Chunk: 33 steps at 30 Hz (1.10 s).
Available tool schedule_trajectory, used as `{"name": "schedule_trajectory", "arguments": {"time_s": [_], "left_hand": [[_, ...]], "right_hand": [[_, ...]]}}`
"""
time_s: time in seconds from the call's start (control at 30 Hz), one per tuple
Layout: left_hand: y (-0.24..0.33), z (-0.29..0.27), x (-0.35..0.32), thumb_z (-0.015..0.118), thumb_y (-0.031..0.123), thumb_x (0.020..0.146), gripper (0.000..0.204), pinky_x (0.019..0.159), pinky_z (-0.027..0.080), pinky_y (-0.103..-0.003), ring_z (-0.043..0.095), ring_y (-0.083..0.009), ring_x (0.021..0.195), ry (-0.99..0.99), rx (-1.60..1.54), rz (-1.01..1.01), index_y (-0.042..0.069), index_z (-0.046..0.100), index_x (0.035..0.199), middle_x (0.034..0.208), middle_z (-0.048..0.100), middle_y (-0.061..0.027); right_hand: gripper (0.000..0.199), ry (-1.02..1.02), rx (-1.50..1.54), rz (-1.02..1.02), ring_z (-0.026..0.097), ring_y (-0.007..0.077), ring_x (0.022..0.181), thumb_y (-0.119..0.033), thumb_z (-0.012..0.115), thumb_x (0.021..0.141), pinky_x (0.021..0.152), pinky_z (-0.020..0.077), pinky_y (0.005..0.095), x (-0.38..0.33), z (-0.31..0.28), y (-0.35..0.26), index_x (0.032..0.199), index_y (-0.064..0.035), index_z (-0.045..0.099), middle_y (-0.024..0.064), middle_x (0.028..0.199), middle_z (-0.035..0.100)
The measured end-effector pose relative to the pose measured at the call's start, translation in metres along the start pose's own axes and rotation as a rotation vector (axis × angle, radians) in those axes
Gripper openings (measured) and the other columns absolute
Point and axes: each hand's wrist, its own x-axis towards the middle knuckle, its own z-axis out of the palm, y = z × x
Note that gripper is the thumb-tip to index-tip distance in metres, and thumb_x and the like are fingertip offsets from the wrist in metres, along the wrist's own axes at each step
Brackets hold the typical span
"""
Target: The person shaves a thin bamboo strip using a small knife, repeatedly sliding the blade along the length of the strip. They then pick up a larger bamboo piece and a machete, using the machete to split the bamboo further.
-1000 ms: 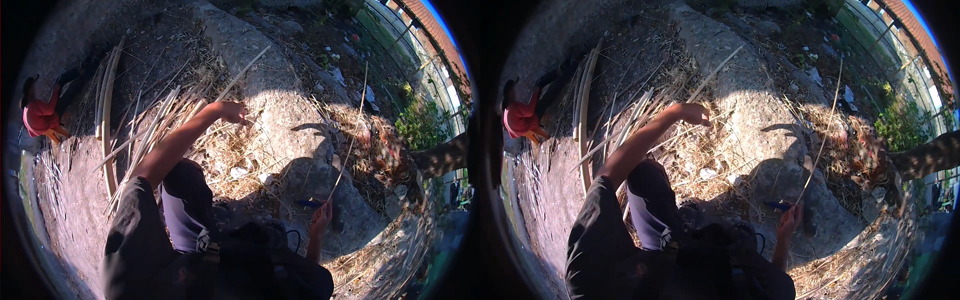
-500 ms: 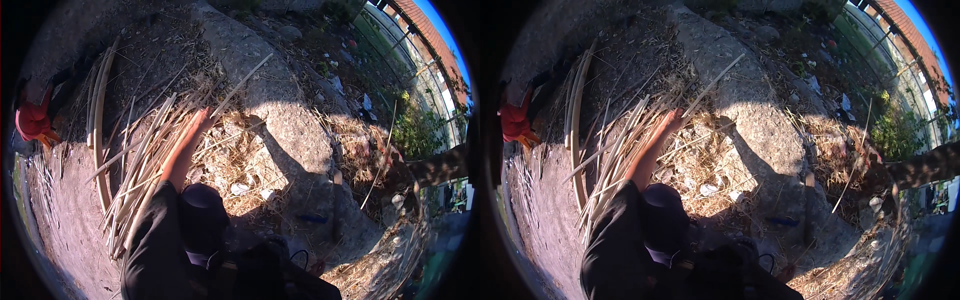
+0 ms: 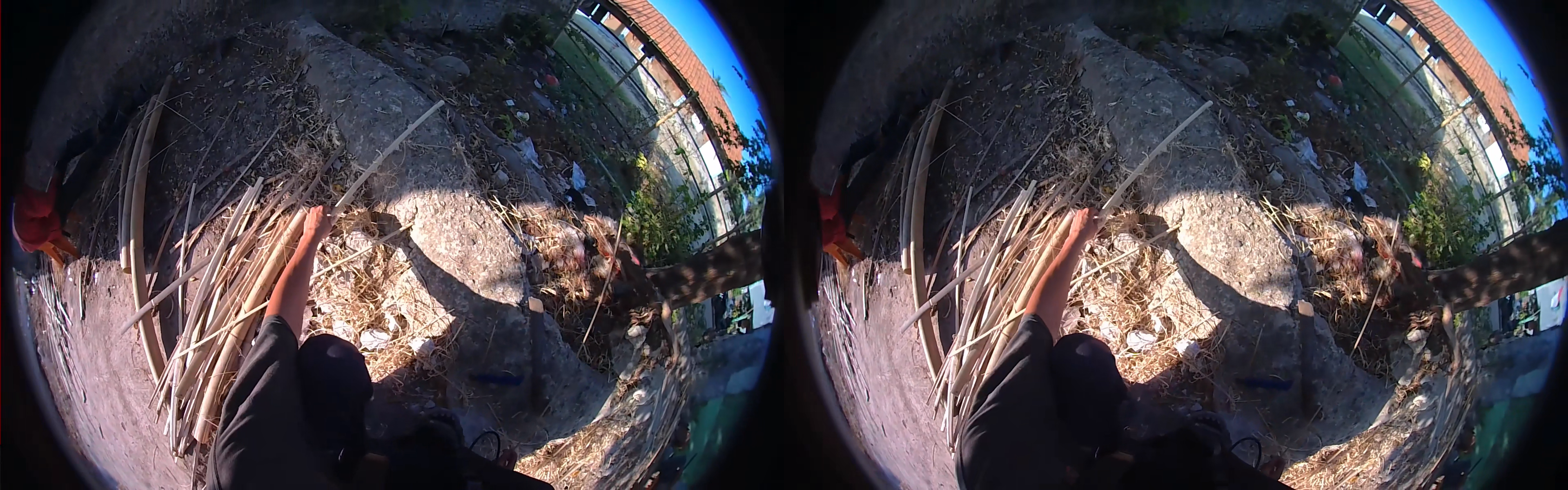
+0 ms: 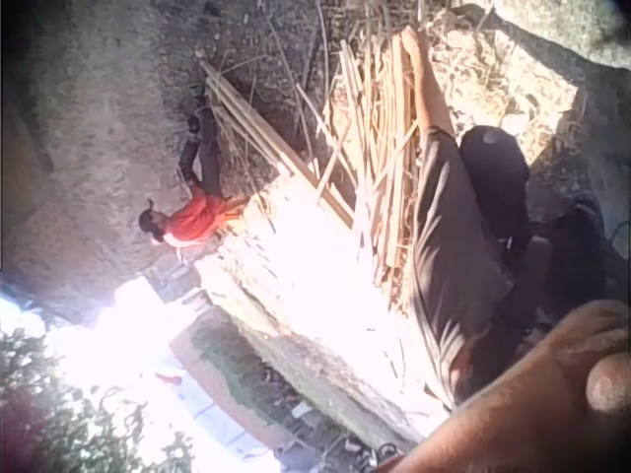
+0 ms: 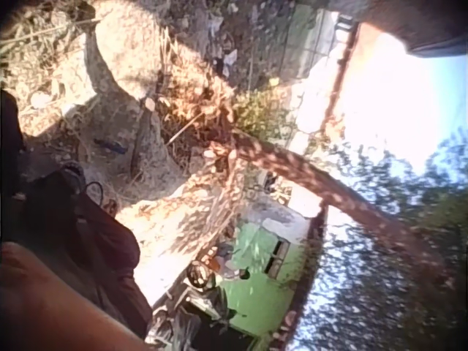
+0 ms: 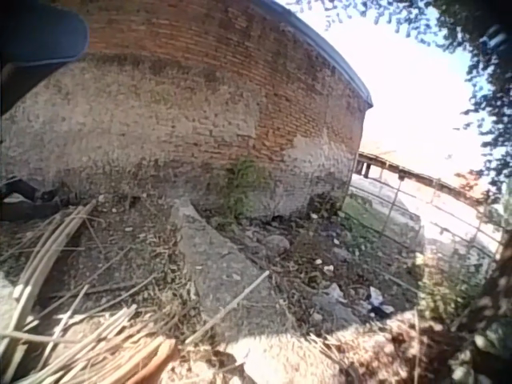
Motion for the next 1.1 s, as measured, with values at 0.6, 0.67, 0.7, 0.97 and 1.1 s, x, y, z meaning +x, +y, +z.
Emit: {"name": "schedule_trajectory", "arguments": {"time_s": [0.6, 0.67, 0.7, 0.97, 1.1], "left_hand": [[0.332, -0.368, 0.013, 0.061, 0.02, 0.108, 0.023, 0.092, 0.063, -0.042, 0.074, -0.0231, 0.103, -0.089, -1.423, 0.333, 0.004, 0.058, 0.123, 0.104, 0.07, -0.0076], [0.334, -0.326, 0.002, 0.061, 0.02, 0.108, 0.018, 0.094, 0.063, -0.044, 0.074, -0.0233, 0.104, -0.129, -1.364, 0.285, 0.005, 0.055, 0.116, 0.105, 0.07, -0.007], [0.351, -0.278, -0.006, 0.06, 0.012, 0.107, 0.012, 0.091, 0.064, -0.045, 0.075, -0.0252, 0.097, -0.143, -1.294, 0.22, 0.004, 0.052, 0.112, 0.103, 0.069, -0.0102], [0.341, -0.144, -0.083, 0.064, 0.003, 0.101, 0.014, 0.075, 0.065, -0.038, 0.078, -0.0286, 0.088, -0.176, -0.787, 0.259, -0.002, 0.054, 0.109, 0.096, 0.072, -0.0166], [0.4, -0.129, -0.157, 0.059, 0.006, 0.105, 0.012, 0.089, 0.065, -0.047, 0.074, -0.0345, 0.108, -0.553, -1.228, -0.037, 0.004, 0.05, 0.113, 0.108, 0.068, -0.0149]], "right_hand": [[0.013, -0.404, 0.854, -0.013, 0.051, 0.0093, 0.07, -0.022, 0.061, 0.107, 0.061, 0.0438, 0.0267, 0.006, 0.024, -0.112, 0.107, -0.0092, 0.059, -0.0005, 0.085, 0.055], [0.01, -0.62, 0.967, 0.005, 0.052, 0.0104, 0.068, -0.018, 0.058, 0.109, 0.062, 0.0443, 0.0268, 0.005, 0.024, -0.182, 0.103, -0.0103, 0.056, -0.0007, 0.082, 0.053], [0.008, -0.638, 0.856, -0.101, 0.053, 0.0118, 0.069, -0.018, 0.058, 0.109, 0.064, 0.0464, 0.0286, 0.012, 0.007, -0.204, 0.105, -0.0103, 0.056, -0.0007, 0.083, 0.054], [0.017, -0.853, 0.901, -0.432, 0.073, 0.0205, 0.092, -0.016, 0.065, 0.105, 0.086, 0.0604, 0.0364, 0.032, 0.03, -0.329, 0.115, -0.0018, 0.066, 0.0084, 0.097, 0.07], [0.017, -0.792, 0.835, -0.533, 0.075, 0.0217, 0.093, -0.011, 0.066, 0.104, 0.084, 0.0611, 0.0349, 0.032, 0.017, -0.357, 0.115, 0.0015, 0.067, 0.009, 0.098, 0.073]]}}
